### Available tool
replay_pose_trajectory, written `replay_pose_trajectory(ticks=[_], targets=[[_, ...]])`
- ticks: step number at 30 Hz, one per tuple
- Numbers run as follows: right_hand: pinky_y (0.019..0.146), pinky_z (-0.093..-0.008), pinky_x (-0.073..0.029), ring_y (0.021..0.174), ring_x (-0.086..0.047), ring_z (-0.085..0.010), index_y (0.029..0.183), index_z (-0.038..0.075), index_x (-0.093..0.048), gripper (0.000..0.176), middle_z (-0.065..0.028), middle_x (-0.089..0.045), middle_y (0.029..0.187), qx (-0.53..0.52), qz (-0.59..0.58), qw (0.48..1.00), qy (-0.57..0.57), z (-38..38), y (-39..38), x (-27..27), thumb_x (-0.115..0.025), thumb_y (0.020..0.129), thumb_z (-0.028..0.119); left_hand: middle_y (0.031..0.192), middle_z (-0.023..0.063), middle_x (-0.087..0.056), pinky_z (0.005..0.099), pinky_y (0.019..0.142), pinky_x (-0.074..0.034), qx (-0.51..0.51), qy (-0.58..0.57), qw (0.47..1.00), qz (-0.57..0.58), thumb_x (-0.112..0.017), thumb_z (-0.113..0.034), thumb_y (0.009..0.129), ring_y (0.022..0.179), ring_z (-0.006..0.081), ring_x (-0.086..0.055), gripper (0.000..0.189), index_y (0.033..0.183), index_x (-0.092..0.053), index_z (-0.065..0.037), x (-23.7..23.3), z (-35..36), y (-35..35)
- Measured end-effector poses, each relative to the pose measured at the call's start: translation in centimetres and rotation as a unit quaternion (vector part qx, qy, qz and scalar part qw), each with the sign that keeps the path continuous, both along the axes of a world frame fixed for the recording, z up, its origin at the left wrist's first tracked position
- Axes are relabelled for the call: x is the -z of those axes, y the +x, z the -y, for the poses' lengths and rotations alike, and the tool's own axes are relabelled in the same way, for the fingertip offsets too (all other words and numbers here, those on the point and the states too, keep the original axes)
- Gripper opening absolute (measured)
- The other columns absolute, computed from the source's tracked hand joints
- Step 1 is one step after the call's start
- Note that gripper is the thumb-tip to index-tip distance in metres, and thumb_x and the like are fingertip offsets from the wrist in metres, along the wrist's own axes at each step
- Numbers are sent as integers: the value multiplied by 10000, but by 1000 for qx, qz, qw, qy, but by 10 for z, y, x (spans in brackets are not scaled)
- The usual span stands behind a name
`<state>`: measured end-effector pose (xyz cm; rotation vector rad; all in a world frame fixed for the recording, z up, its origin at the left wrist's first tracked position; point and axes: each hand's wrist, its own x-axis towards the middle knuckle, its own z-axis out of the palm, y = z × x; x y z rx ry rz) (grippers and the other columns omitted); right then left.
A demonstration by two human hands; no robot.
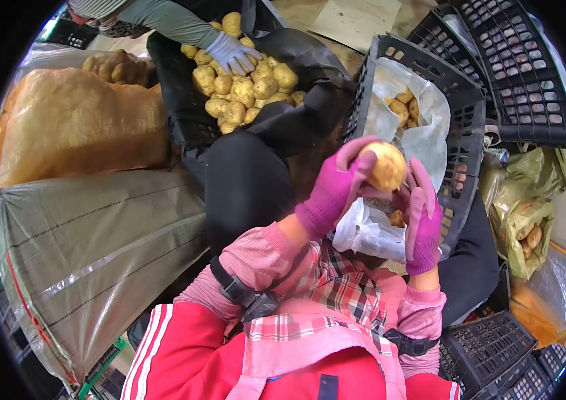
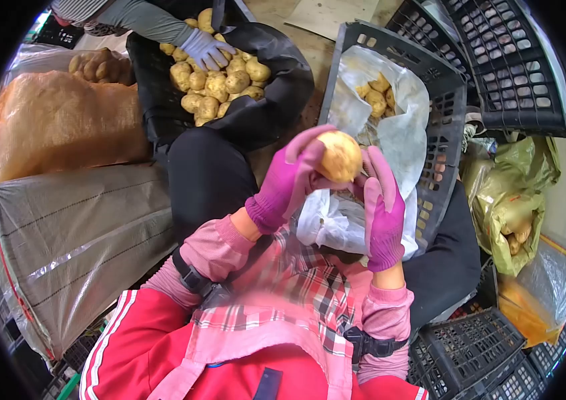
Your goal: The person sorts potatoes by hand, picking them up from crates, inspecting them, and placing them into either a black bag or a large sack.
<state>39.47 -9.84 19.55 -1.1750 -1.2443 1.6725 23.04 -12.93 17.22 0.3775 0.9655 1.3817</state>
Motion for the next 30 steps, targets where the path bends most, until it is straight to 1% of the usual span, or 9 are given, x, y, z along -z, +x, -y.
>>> replay_pose_trajectory(ticks=[7,13,16,17,20,23,25,27,30], targets=[[990,-322,-471,1129,-620,-245,1400,-31,-451,425,-177,-571,1328,-50,40,998,3,-8,2,3,-504,1004,116,1272,173,-558,406,1052,-486,-377,34,916,134,-424,-269,1048,1180,276,-584,393,1296,-467,33,22,-13,-71],[976,-323,-480,1114,-628,-257,1361,-34,-499,386,-177,-590,1299,-49,125,991,-8,-31,20,22,-506,996,91,1289,135,-550,360,1029,-473,-169,-55,977,118,-504,-193,1016,1189,246,-568,403,1376,-439,-23,13,-8,-25],[914,-303,-496,1063,-649,-205,1276,4,-591,339,-155,-679,1151,-131,274,949,84,-59,41,77,-538,987,174,1360,86,-518,312,1031,-435,-48,-94,994,-27,-517,-229,1014,1225,198,-541,450,1417,-422,-53,18,1,-11],[920,-334,-497,1057,-650,-276,1241,10,-607,343,-170,-684,1133,-169,317,929,90,-67,41,95,-544,966,206,1372,86,-511,307,1039,-428,-35,-93,993,-63,-513,-233,1015,1233,190,-535,456,1423,-417,-53,20,1,-9],[946,-399,-487,1082,-618,-407,1188,20,-638,402,-217,-664,1147,-344,386,853,73,-83,51,173,-563,909,299,1386,118,-504,310,1060,-421,-25,-81,993,-80,-489,-238,1024,1237,204,-539,458,1427,-406,-36,12,-3,-9],[964,-418,-477,1114,-609,-404,1172,18,-650,443,-235,-650,1170,-468,566,669,-118,-96,70,202,-575,884,346,1348,138,-539,318,1016,-455,-47,-87,994,-52,-524,-222,1009,1180,215,-571,452,1393,-440,0,11,-7,-7],[983,-432,-467,1163,-585,-392,1200,35,-633,461,-226,-616,1246,-332,615,706,-115,-115,86,202,-569,879,361,1348,148,-545,319,1010,-462,-40,-90,994,-46,-522,-222,1010,1174,220,-578,447,1387,-444,5,9,-7,-8],[961,-436,-482,1146,-598,-368,1191,70,-615,404,-209,-614,1245,-300,707,640,-22,-130,95,161,-542,898,338,1383,158,-522,318,1043,-446,-16,-90,995,-46,-474,-241,1032,1214,227,-564,443,1407,-420,-13,3,-4,-9],[956,-435,-480,1123,-596,-384,1226,65,-596,429,-201,-617,1241,-285,674,681,14,-142,105,142,-556,876,310,1381,163,-529,319,1031,-453,-11,-96,995,-34,-484,-236,1028,1190,223,-579,436,1400,-431,-13,-1,-7,-2]])
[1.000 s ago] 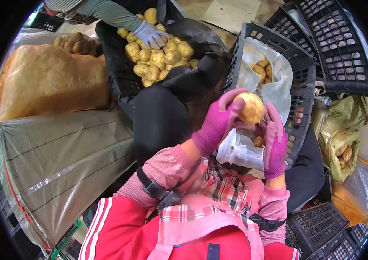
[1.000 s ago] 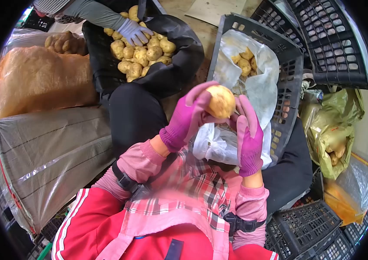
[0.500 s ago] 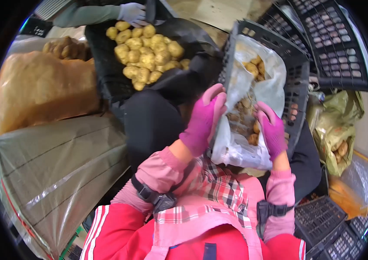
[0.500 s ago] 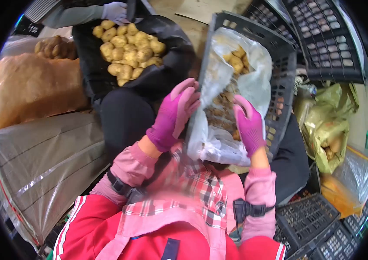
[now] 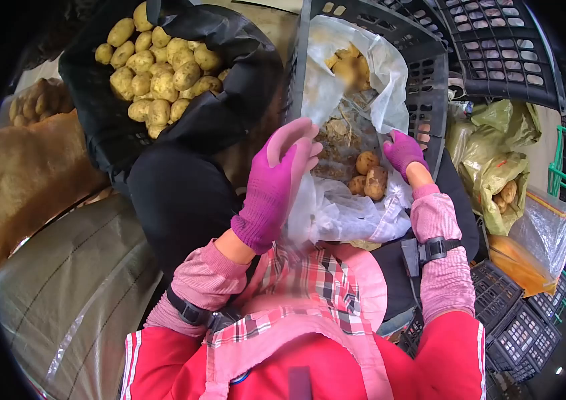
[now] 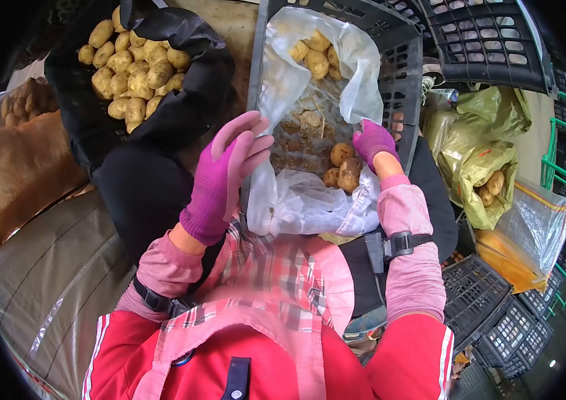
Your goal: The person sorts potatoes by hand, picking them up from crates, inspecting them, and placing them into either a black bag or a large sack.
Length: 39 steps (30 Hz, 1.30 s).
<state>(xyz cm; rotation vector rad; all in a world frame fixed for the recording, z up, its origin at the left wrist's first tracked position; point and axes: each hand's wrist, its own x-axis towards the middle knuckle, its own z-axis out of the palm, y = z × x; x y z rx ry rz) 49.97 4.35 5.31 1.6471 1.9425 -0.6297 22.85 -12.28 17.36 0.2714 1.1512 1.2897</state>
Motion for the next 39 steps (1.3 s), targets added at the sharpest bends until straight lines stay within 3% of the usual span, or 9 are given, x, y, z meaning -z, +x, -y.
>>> replay_pose_trajectory(ticks=[10,14,17,18,24,26,28,34,39], targets=[[952,-462,-497,1137,-593,-398,1301,79,-525,670,-241,-609,1236,-78,123,987,-73,47,3,137,-730,740,382,1365,157,-545,326,1009,-467,21,-36,999,-13,-496,-221,1024,1172,224,-591,421,1385,-454,-8,10,0,1],[855,-383,-544,1047,-645,-291,1338,66,-519,753,-168,-647,1174,117,-76,984,-109,51,7,105,-831,699,314,1367,161,-543,323,1001,-474,31,-31,999,-17,-504,-225,1023,1171,226,-594,427,1385,-452,-4,15,-4,6],[938,-354,-492,1083,-631,-262,1348,19,-523,825,-146,-652,1187,205,-189,944,-178,26,7,92,-851,675,366,1365,165,-541,318,997,-476,49,-12,998,-32,-512,-236,1021,1173,226,-594,436,1384,-452,-2,18,-2,9],[761,-264,-526,975,-621,-156,1430,68,-433,827,-75,-623,1179,219,-234,926,-197,23,2,77,-826,745,316,1363,166,-541,316,996,-476,53,-2,998,-37,-515,-240,1020,1174,226,-594,439,1384,-452,-2,20,0,9],[984,-286,-443,1173,-549,-165,1437,20,-415,847,-87,-561,1286,266,-556,747,-250,52,-62,-99,-828,741,268,1322,148,-543,326,963,-507,70,-50,996,-26,-513,-292,1021,1144,242,-614,487,1404,-418,-6,19,3,12],[1015,-300,-428,1207,-531,-172,1454,15,-382,876,-95,-535,1327,257,-651,670,-248,70,-74,-126,-826,731,231,1318,144,-540,348,939,-527,133,-55,985,95,-506,-313,1021,1118,253,-629,514,1422,-388,-14,7,1,9],[1045,-311,-407,1244,-508,-181,1463,20,-368,870,-98,-507,1364,218,-679,675,-192,85,-84,-140,-809,736,202,1319,150,-534,382,921,-549,144,-13,971,188,-496,-360,1019,1085,272,-646,575,1459,-329,-29,2,4,11],[1044,-313,-405,1252,-492,-188,1491,31,-330,873,-103,-479,1384,250,-649,707,-125,111,-89,-151,-797,786,246,1328,146,-532,375,928,-553,80,131,988,-19,-494,-401,1017,1110,256,-632,595,1457,-374,-18,4,10,9],[951,-288,-468,1171,-538,-176,1484,36,-349,816,-102,-508,1337,267,-631,721,-107,115,-88,-163,-779,808,188,1287,145,-560,362,909,-560,76,143,986,39,-502,-411,1014,1100,243,-636,579,1430,-421,-17,-1,7,8]])
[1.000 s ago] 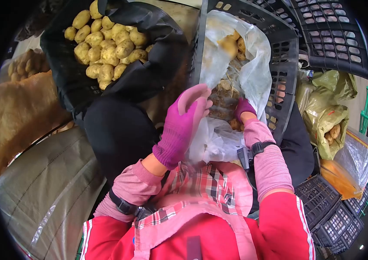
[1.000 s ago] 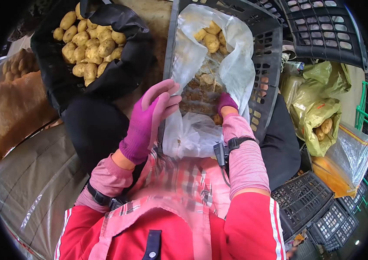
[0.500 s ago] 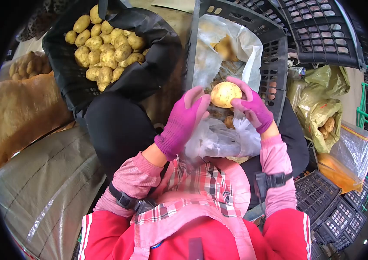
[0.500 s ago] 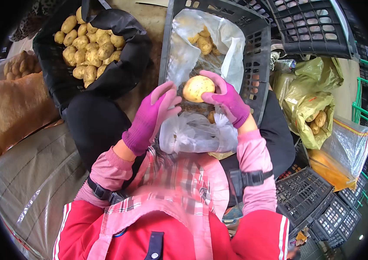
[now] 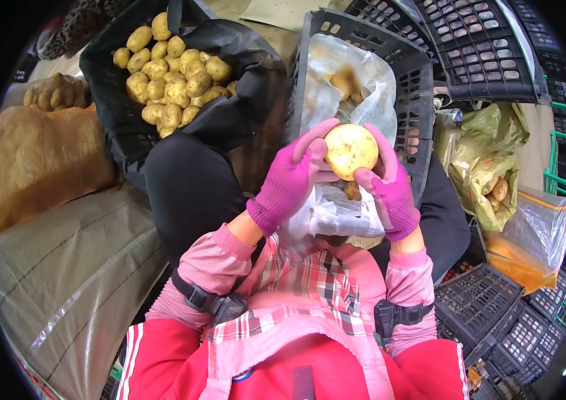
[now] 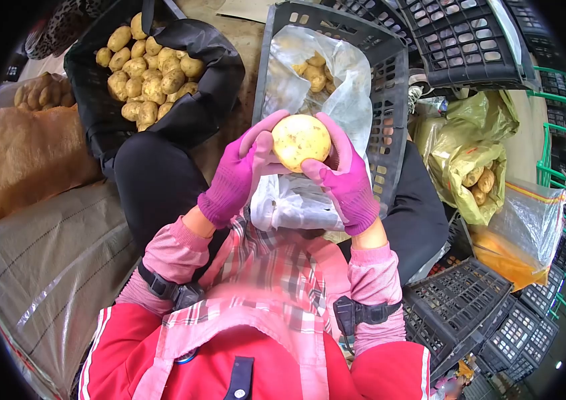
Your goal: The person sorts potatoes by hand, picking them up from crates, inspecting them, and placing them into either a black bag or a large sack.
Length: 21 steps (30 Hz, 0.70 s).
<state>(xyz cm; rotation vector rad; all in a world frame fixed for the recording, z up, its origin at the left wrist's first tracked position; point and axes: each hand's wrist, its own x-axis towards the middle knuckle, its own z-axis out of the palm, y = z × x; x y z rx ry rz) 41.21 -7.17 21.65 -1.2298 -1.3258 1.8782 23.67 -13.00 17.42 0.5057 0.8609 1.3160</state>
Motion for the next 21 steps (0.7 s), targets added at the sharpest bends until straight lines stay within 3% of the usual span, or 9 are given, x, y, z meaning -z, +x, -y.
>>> replay_pose_trajectory(ticks=[4,7,9,13,15,16,18,20,21], targets=[[966,-303,-475,1198,-545,-198,1454,8,-381,766,-122,-528,1334,27,-8,998,47,3,1,5,-766,797,93,1293,147,-561,395,929,-549,26,-46,998,-27,-449,-478,1016,1112,266,-632,607,1418,-430,-24,6,-2,-2],[1041,-339,-435,1258,-522,-229,1441,-13,-388,759,-143,-506,1380,34,-67,994,74,6,1,9,-763,786,60,1292,154,-564,426,951,-535,112,-210,956,169,-381,-531,1018,1140,294,-620,639,1418,-420,-35,-3,-7,-11],[1092,-360,-393,1299,-497,-249,1442,-22,-383,763,-155,-477,1421,45,-132,990,19,11,2,4,-761,783,55,1294,156,-566,432,960,-529,51,-99,992,50,-346,-543,1019,1150,304,-614,647,1428,-406,-45,25,-1,-2],[1114,-360,-362,1323,-472,-243,1455,-19,-379,788,-153,-470,1432,-23,-86,993,80,11,-7,12,-769,775,67,1311,153,-560,416,966,-527,17,-30,999,-22,-310,-510,1036,1161,284,-612,610,1422,-418,-51,26,-3,-1],[1099,-353,-380,1315,-480,-242,1455,-17,-380,794,-150,-472,1429,-35,-19,995,93,14,-12,8,-776,773,76,1319,144,-557,388,957,-525,7,-37,999,27,-452,-394,982,1155,264,-611,550,1395,-414,-32,26,-2,-1],[1091,-349,-388,1311,-484,-241,1455,-16,-381,797,-149,-474,1428,-42,13,994,98,17,-15,4,-780,772,81,1324,138,-555,360,948,-523,4,-46,996,75,-600,-285,926,1149,248,-609,557,1371,-404,-13,21,-2,-2],[1052,-336,-424,1263,-521,-216,1407,-12,-462,633,-142,-534,1373,-27,71,988,138,21,-19,-3,-718,838,91,1314,126,-563,355,951,-517,12,-57,987,153,-597,-277,929,1151,234,-606,536,1360,-420,-14,7,-4,-3],[1036,-331,-436,1224,-549,-206,1373,-11,-509,510,-140,-570,1335,-25,118,976,182,22,-22,-2,-659,902,113,1280,114,-585,397,977,-510,21,-64,977,202,-297,-479,1048,1165,239,-604,570,1388,-469,-54,-14,-3,-6],[1019,-325,-448,1190,-572,-209,1339,-18,-532,410,-139,-588,1310,3,111,981,156,20,-24,0,-564,965,148,1267,111,-593,378,978,-502,24,-64,981,179,-305,-465,1049,1166,215,-599,555,1373,-478,-49,-2,-2,-7]])
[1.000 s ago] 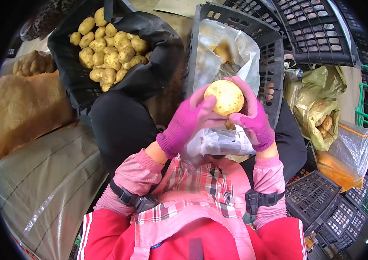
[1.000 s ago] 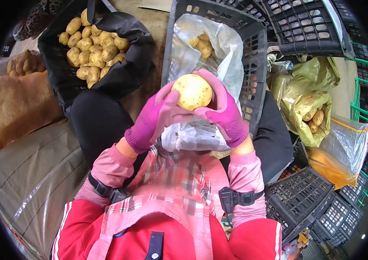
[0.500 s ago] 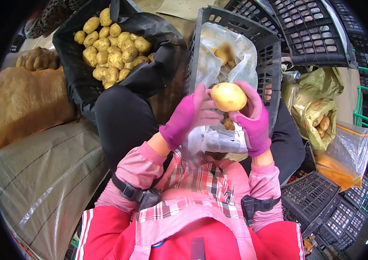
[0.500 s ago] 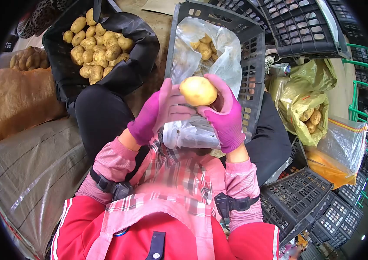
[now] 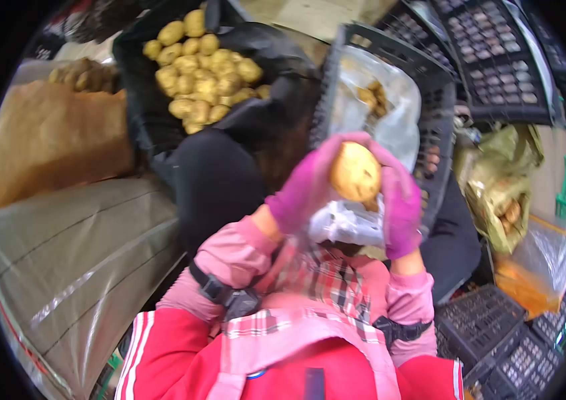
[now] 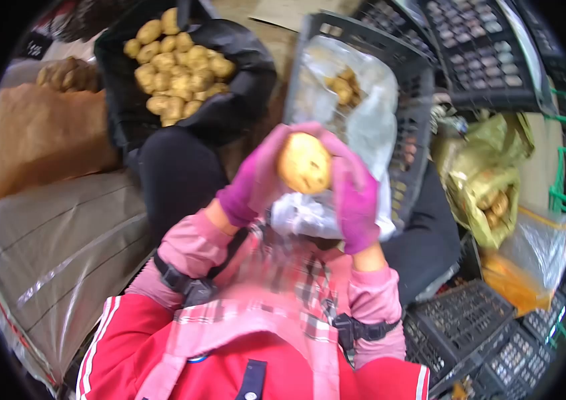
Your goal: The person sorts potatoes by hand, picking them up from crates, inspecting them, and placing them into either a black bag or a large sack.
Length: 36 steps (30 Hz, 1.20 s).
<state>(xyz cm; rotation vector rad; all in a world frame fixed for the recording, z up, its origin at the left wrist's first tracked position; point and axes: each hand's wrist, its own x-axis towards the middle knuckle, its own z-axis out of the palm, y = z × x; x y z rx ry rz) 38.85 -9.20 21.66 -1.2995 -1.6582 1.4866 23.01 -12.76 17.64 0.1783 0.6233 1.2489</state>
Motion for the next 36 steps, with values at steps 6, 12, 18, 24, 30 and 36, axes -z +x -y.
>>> replay_pose_trajectory(ticks=[6,12,18,24,30,36], targets=[[981,-339,-487,1128,-622,-241,1296,-30,-550,340,-131,-620,1250,63,-69,994,-51,-1,1,13,-478,1018,151,1292,180,-555,397,992,-500,-265,-98,953,105,-392,-450,1007,1166,276,-593,565,1325,-462,13,-2,-13,-37],[981,-331,-486,1094,-630,-216,1296,-33,-552,330,-122,-622,1246,62,-36,995,-69,-6,26,31,-494,999,100,1466,207,-404,496,1097,-390,-338,37,792,508,-453,-393,1012,1298,402,-450,542,1402,-374,-25,24,-9,-70],[907,-263,-474,1041,-630,-144,1238,16,-619,291,-84,-681,1138,-21,75,996,-43,-44,55,77,-547,985,141,1433,184,-456,472,1054,-428,-227,-70,966,99,-422,-447,1024,1237,367,-517,562,1440,-367,-72,1,-11,-27],[920,-385,-500,1075,-637,-329,1230,47,-621,479,-195,-659,1177,-225,371,899,-57,-91,59,182,-644,843,328,1429,160,-474,379,1021,-452,-134,-129,982,-39,-403,-449,1033,1196,275,-561,604,1463,-344,-29,4,-8,-9],[926,-426,-509,1096,-633,-336,1215,96,-630,590,-165,-655,1203,-327,600,727,-58,-90,77,221,-728,751,449,1413,157,-486,356,998,-461,-116,-153,978,-85,-391,-387,1045,1164,253,-573,554,1458,-344,-21,14,-12,-11],[930,-419,-508,1109,-630,-341,1271,54,-592,725,-198,-636,1233,-293,616,721,-121,-92,102,246,-758,714,487,1396,168,-498,333,983,-469,-69,-143,981,-109,-411,-290,1046,1148,231,-578,476,1434,-370,-17,17,-16,-5]])
